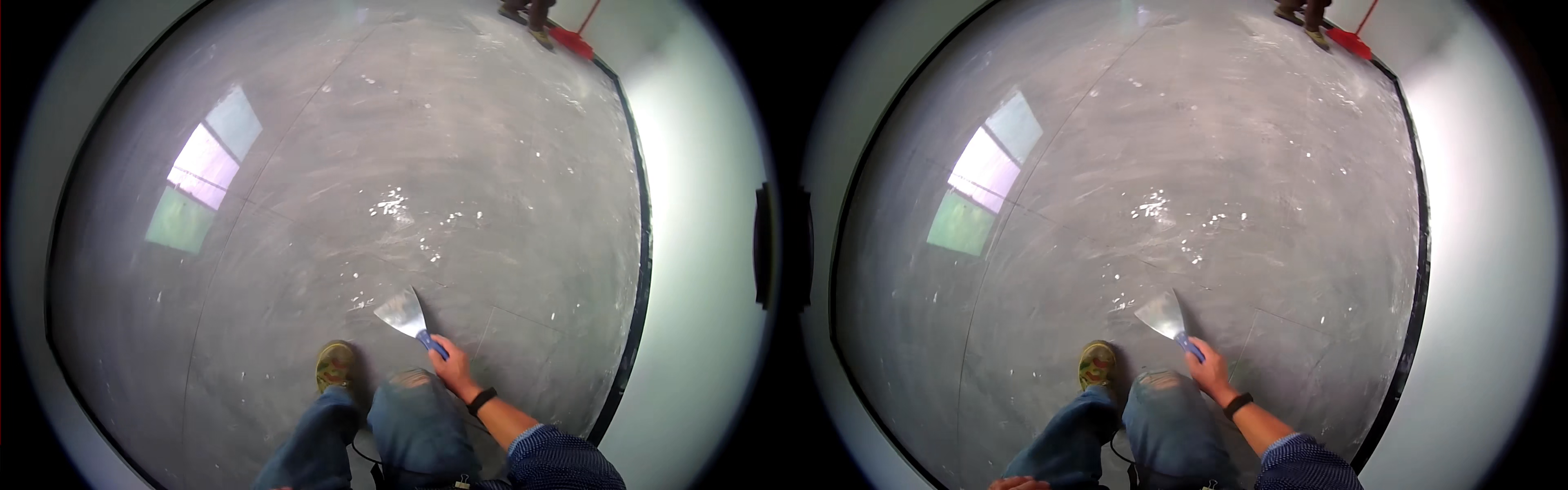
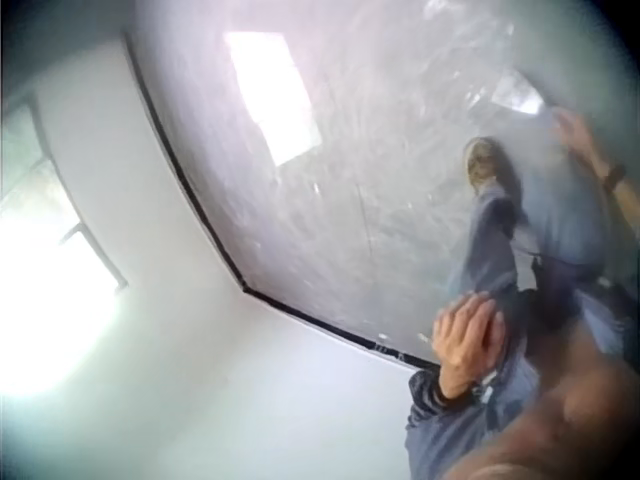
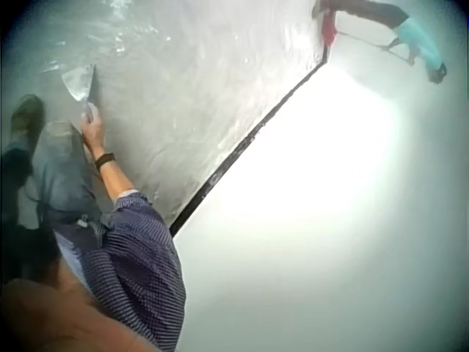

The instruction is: The person scrapes residue from the tiled floor and along the base of the walls using a putty knife.

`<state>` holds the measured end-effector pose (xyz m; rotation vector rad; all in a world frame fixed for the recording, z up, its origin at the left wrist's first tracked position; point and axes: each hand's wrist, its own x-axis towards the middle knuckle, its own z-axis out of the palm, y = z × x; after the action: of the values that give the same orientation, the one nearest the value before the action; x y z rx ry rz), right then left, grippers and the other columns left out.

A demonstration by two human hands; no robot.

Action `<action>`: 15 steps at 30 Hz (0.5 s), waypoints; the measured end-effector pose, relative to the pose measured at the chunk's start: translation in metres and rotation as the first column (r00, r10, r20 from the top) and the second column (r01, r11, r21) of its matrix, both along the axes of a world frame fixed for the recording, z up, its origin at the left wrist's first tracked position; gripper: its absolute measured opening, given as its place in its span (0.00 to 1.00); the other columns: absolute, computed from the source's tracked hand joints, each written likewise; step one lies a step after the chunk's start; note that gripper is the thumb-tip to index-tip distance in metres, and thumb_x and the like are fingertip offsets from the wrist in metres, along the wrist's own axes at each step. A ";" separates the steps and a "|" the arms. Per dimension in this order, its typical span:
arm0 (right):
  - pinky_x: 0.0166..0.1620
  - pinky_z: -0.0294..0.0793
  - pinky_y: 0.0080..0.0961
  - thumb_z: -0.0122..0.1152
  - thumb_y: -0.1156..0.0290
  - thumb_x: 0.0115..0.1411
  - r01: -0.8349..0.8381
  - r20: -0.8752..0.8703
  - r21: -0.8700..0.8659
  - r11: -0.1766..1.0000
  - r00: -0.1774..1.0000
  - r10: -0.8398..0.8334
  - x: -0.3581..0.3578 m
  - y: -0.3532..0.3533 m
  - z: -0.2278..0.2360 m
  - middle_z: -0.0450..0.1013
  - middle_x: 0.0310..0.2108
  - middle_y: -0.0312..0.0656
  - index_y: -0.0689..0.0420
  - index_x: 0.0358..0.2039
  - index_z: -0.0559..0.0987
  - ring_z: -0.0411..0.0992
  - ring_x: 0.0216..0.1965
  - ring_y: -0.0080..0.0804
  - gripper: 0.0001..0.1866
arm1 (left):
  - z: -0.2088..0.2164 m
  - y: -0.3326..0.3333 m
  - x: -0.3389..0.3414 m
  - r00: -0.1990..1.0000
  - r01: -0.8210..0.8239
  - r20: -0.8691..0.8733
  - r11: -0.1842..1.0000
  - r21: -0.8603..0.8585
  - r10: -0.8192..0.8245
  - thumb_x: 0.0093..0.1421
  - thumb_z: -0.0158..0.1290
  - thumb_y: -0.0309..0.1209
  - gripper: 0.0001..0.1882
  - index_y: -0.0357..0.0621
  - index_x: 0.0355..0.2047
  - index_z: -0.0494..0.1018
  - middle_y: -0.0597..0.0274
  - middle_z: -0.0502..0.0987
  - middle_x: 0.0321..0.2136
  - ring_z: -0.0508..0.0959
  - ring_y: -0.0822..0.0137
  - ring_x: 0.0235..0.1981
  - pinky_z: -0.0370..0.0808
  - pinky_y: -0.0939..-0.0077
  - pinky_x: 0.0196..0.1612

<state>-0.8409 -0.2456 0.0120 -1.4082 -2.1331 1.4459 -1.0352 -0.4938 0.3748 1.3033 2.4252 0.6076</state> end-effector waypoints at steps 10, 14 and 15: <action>0.44 0.75 0.41 0.57 0.63 0.61 -0.080 -0.011 0.155 0.985 0.997 0.083 -0.146 0.026 -0.007 0.78 0.40 0.52 0.52 0.51 0.76 0.76 0.43 0.53 0.18 | -0.001 -0.022 0.023 0.994 -0.099 0.053 0.995 0.031 0.098 0.52 0.57 0.24 0.07 0.37 0.32 0.77 0.51 0.80 0.33 0.79 0.51 0.38 0.73 0.59 0.42; 0.46 0.75 0.38 0.58 0.65 0.60 -0.106 -0.091 0.168 0.980 0.988 0.122 -0.144 -0.011 -0.009 0.78 0.42 0.52 0.57 0.50 0.76 0.77 0.43 0.48 0.18 | -0.001 -0.044 0.038 0.977 -0.210 0.026 0.977 0.043 0.209 0.52 0.57 0.23 0.07 0.36 0.32 0.77 0.51 0.80 0.33 0.79 0.50 0.38 0.74 0.59 0.42; 0.45 0.75 0.36 0.58 0.66 0.60 -0.134 -0.136 0.111 0.985 0.979 0.148 -0.130 -0.031 -0.013 0.78 0.41 0.51 0.58 0.50 0.76 0.77 0.42 0.45 0.19 | -0.003 -0.053 0.041 0.974 -0.225 0.005 0.973 0.057 0.225 0.51 0.58 0.24 0.07 0.36 0.32 0.77 0.51 0.80 0.33 0.79 0.50 0.37 0.74 0.60 0.41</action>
<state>-0.9705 -0.2766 -0.0012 -1.1016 -2.2183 1.4180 -0.9943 -0.5470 0.3714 1.0566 2.5953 0.7398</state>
